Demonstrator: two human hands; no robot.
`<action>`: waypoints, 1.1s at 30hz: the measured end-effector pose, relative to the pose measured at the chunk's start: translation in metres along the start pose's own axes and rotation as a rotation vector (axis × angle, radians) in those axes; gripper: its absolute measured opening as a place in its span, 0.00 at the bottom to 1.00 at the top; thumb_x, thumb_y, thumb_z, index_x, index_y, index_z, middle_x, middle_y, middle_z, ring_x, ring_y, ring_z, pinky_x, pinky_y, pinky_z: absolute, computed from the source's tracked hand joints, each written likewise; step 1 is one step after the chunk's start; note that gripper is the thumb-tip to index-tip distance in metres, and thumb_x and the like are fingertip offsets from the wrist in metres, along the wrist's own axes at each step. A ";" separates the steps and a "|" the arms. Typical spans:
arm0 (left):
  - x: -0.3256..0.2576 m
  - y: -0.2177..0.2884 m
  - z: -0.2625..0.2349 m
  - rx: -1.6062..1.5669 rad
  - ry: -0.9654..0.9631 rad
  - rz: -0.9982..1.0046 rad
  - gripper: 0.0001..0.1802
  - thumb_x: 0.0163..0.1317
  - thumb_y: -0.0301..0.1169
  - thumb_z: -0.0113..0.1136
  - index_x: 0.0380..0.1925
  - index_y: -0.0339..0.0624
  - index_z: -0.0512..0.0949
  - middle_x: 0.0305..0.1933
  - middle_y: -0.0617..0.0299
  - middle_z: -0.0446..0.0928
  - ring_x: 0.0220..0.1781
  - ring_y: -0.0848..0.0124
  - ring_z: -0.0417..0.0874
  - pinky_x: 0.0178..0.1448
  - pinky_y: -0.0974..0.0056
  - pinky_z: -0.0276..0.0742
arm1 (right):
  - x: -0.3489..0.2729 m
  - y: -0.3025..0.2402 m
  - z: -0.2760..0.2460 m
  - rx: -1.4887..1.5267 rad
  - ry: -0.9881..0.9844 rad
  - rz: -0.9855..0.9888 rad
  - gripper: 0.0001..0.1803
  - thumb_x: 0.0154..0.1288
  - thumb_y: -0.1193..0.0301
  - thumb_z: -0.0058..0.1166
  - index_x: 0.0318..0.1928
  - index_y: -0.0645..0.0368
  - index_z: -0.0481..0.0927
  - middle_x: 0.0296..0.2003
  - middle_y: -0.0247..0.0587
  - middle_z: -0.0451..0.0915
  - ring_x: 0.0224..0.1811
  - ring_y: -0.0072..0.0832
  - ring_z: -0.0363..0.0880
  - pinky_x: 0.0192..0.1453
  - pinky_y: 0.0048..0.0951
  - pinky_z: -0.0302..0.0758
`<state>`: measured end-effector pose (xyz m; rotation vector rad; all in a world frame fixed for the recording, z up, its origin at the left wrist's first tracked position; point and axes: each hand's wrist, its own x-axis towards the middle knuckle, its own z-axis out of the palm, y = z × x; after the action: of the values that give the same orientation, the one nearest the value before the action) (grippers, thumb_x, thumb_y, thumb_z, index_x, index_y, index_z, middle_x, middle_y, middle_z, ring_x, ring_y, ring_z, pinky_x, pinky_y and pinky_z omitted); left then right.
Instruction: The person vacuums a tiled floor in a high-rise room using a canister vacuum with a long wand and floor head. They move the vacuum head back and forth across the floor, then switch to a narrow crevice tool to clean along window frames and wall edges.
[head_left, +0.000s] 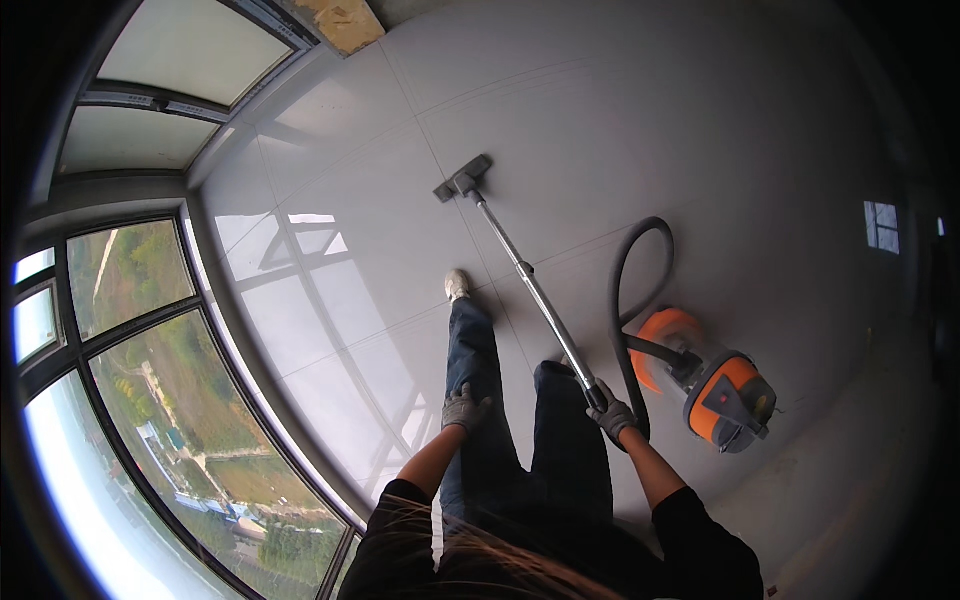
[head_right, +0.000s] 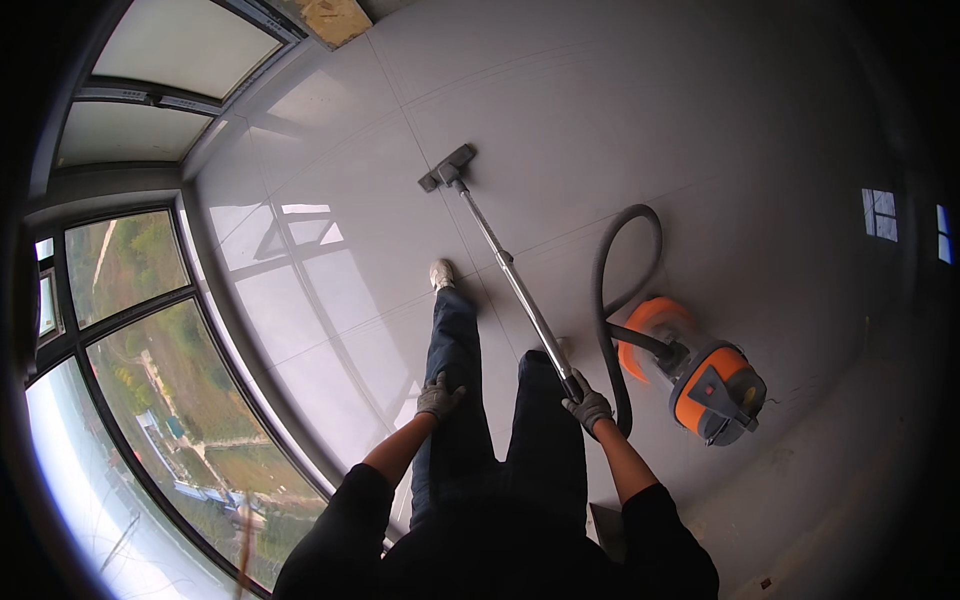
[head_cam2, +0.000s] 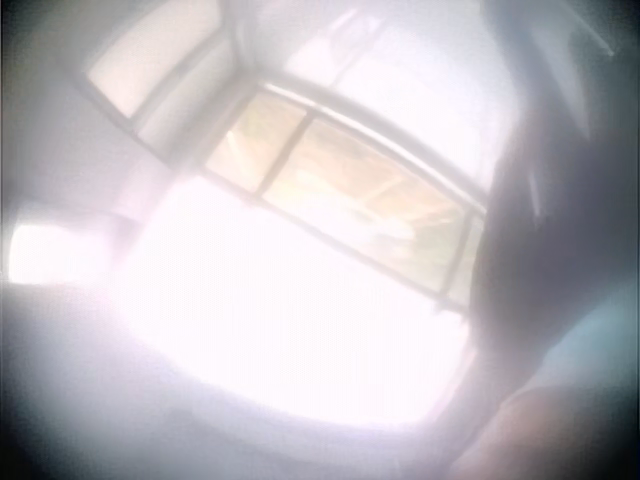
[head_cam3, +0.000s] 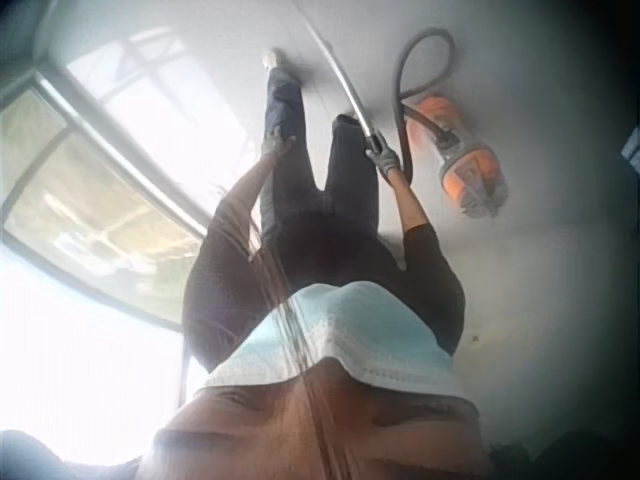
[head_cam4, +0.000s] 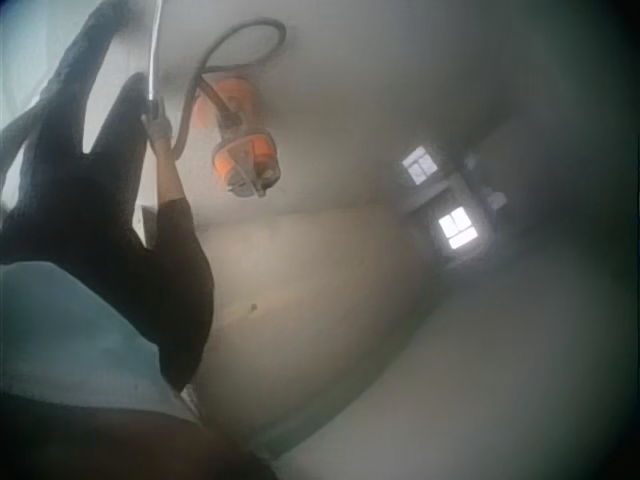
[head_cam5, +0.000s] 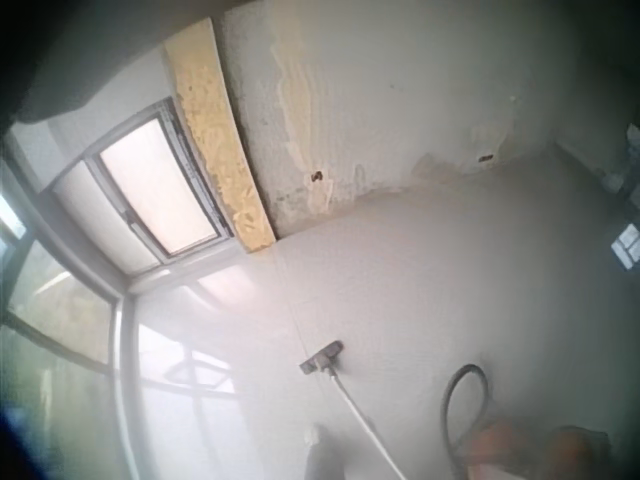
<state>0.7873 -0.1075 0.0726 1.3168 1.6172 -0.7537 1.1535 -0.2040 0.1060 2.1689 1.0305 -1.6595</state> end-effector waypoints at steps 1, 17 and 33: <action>-0.002 0.007 0.014 -0.002 0.019 -0.011 0.45 0.59 0.62 0.50 0.69 0.45 0.59 0.66 0.40 0.64 0.67 0.45 0.65 0.69 0.48 0.63 | -0.032 0.033 -0.002 -0.033 -0.008 0.020 0.50 0.56 0.52 0.63 0.73 0.22 0.44 0.43 0.54 0.82 0.46 0.51 0.81 0.50 0.45 0.77; 0.027 -0.013 -0.025 0.102 0.131 0.121 0.35 0.62 0.55 0.49 0.63 0.46 0.68 0.62 0.41 0.70 0.63 0.45 0.70 0.65 0.47 0.67 | -0.157 0.103 0.067 0.122 -0.017 0.093 0.50 0.55 0.51 0.63 0.73 0.27 0.46 0.47 0.55 0.81 0.49 0.50 0.81 0.51 0.44 0.78; 0.045 -0.075 -0.105 -0.050 0.030 0.076 0.37 0.63 0.54 0.50 0.65 0.43 0.64 0.62 0.42 0.70 0.63 0.46 0.71 0.64 0.49 0.69 | 0.330 -0.421 -0.195 0.202 0.202 -0.216 0.48 0.55 0.57 0.66 0.73 0.33 0.52 0.46 0.43 0.82 0.40 0.35 0.82 0.48 0.36 0.78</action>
<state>0.6866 -0.0159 0.0699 1.3514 1.5902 -0.6466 1.0685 0.3417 -0.0313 2.4744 1.2395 -1.7289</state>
